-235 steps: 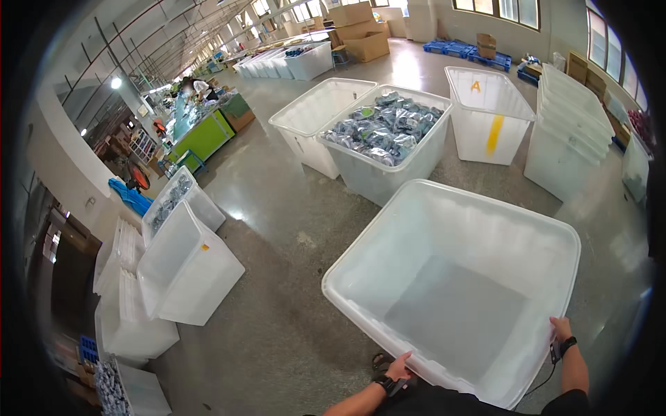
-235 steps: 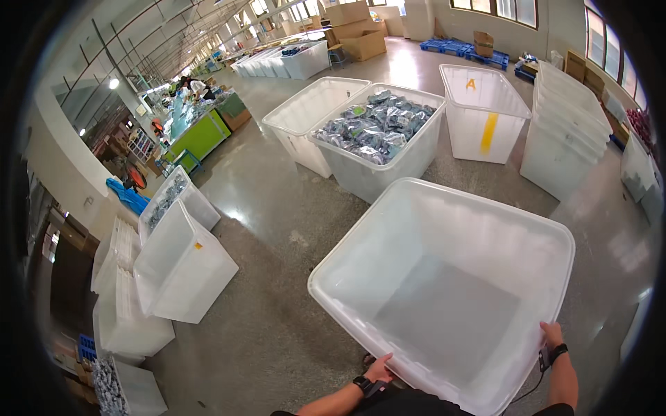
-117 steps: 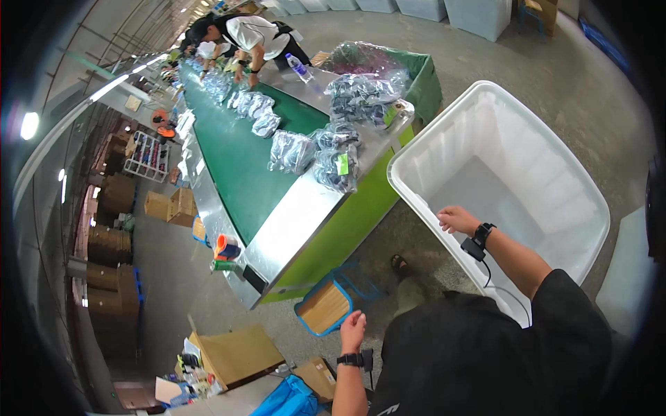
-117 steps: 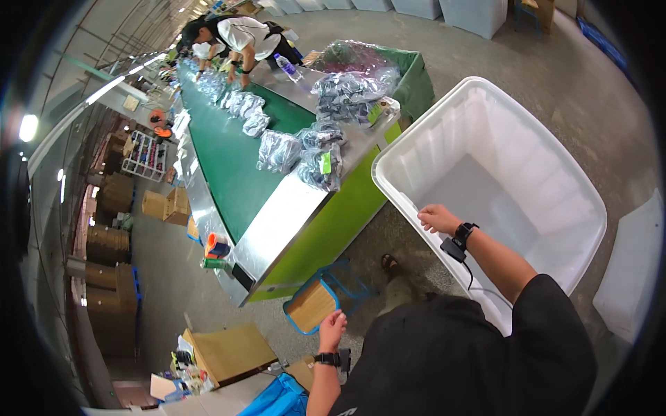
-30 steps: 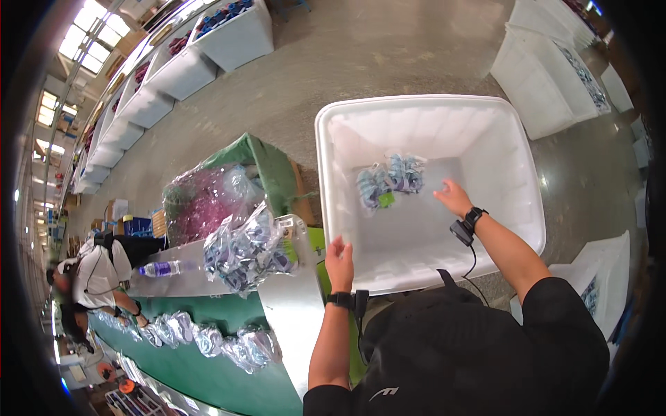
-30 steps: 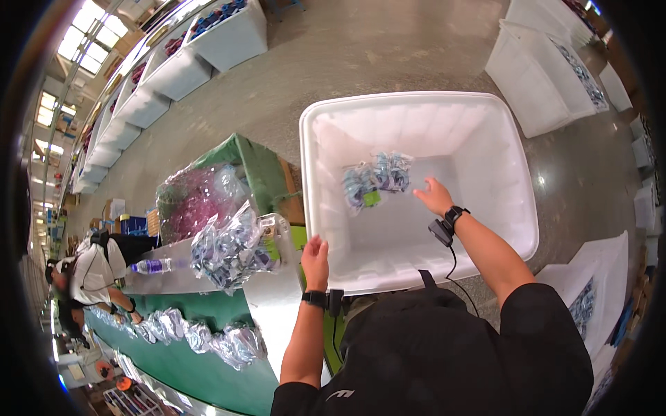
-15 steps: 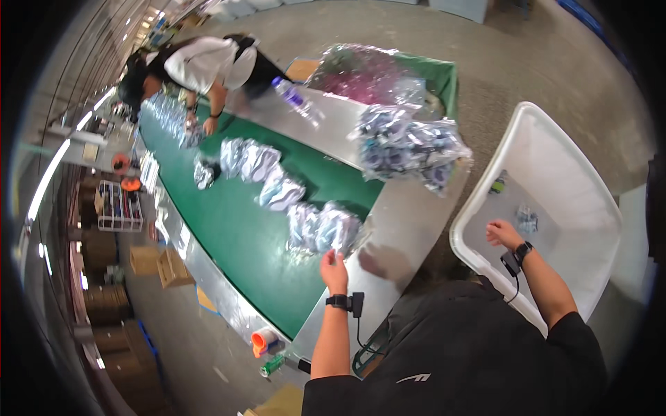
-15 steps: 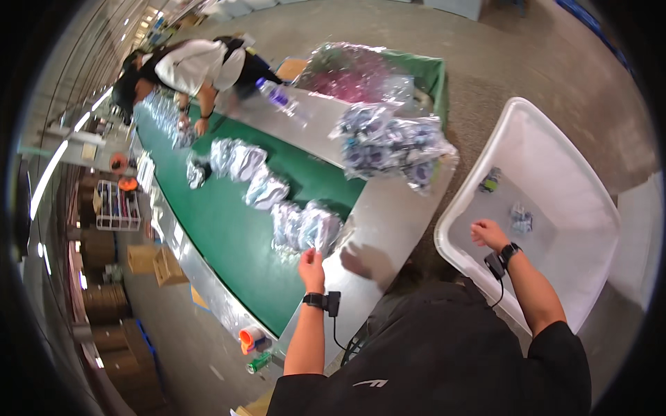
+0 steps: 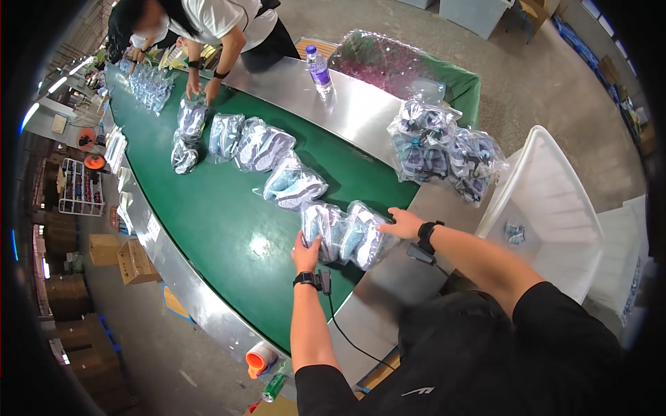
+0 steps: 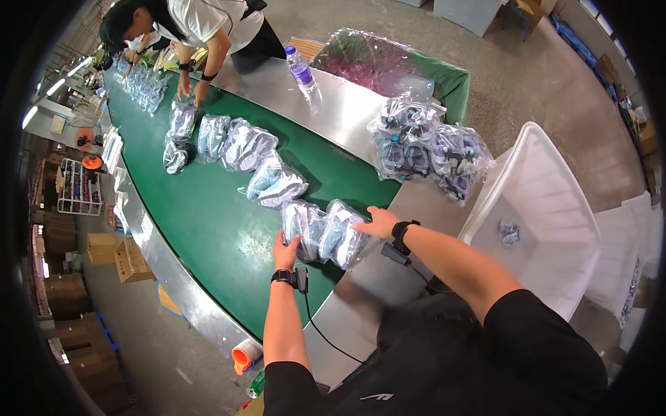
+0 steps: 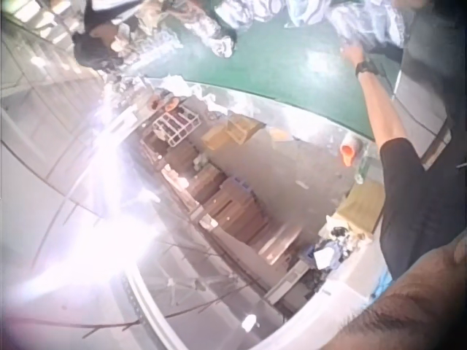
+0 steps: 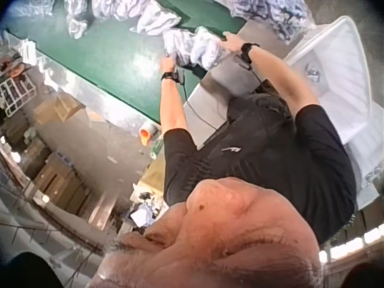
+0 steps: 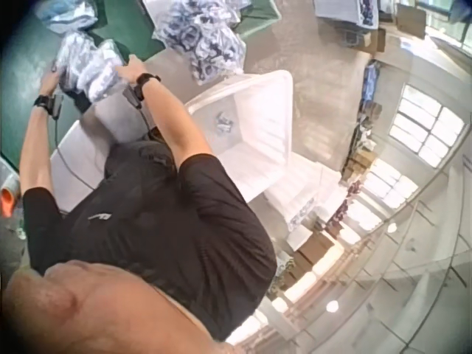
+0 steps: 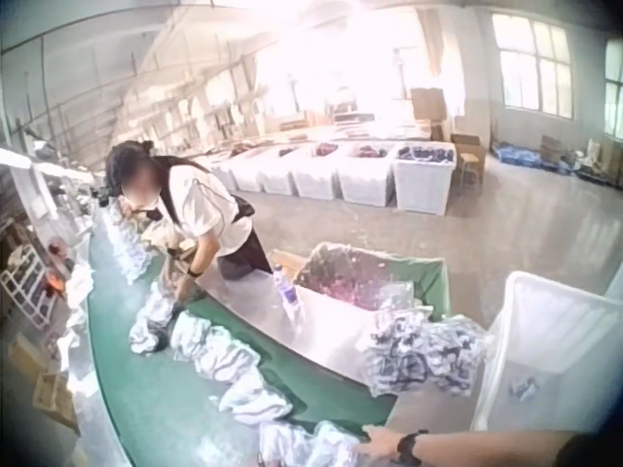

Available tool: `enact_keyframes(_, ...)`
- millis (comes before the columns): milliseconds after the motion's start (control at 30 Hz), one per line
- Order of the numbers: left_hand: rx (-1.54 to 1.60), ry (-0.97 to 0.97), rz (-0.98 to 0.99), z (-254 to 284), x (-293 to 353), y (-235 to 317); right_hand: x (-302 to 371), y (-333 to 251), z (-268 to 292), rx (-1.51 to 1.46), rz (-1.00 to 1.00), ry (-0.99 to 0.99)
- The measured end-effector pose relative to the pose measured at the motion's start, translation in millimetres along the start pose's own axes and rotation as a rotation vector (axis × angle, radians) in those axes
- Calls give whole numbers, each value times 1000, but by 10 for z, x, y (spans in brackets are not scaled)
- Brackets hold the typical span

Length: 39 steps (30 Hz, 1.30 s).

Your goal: The person picks packaged shoes from a green conveyor belt and places them into a large white plastic bin. The person moves between the conveyor belt and the bin, handling multiple pairs of shoes individually.

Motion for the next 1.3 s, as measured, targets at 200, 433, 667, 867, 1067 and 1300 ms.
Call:
enact_keyframes(200, 176, -289, 96, -56, -42, 175, -273, 262, -319, -203, -76, 89)
enact_keyframes(433, 411, 0, -284, 281, 930, 39, 764, -947, 370, -6, 393, 282)
enact_keyframes(667, 843, -215, 6, -221, 2322, -764, 1661, -391, 213, 549, 801, -95)
enact_keyframes(867, 1361, -271, 499, -421, 2453, -1589, 1655, 88, 523, 140, 413, 378)
enact_keyframes(1067, 928, -169, 287, -72, 2304, -1235, 1170, 660, 312, -133, 66, 255)
enact_keyframes(1300, 829, -285, 231, -29, 2154, -1143, 1130, 738, 163, -133, 145, 26)
Point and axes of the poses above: each hand's wrist, its own x-axis away from the middle knuckle, its own z-axis out of the back of the hand, y = z × x, the point moved 8 cm from there along -x, towards the middle knuckle, and after that the axes turned 6 degrees about z, right-handed, at the moved point
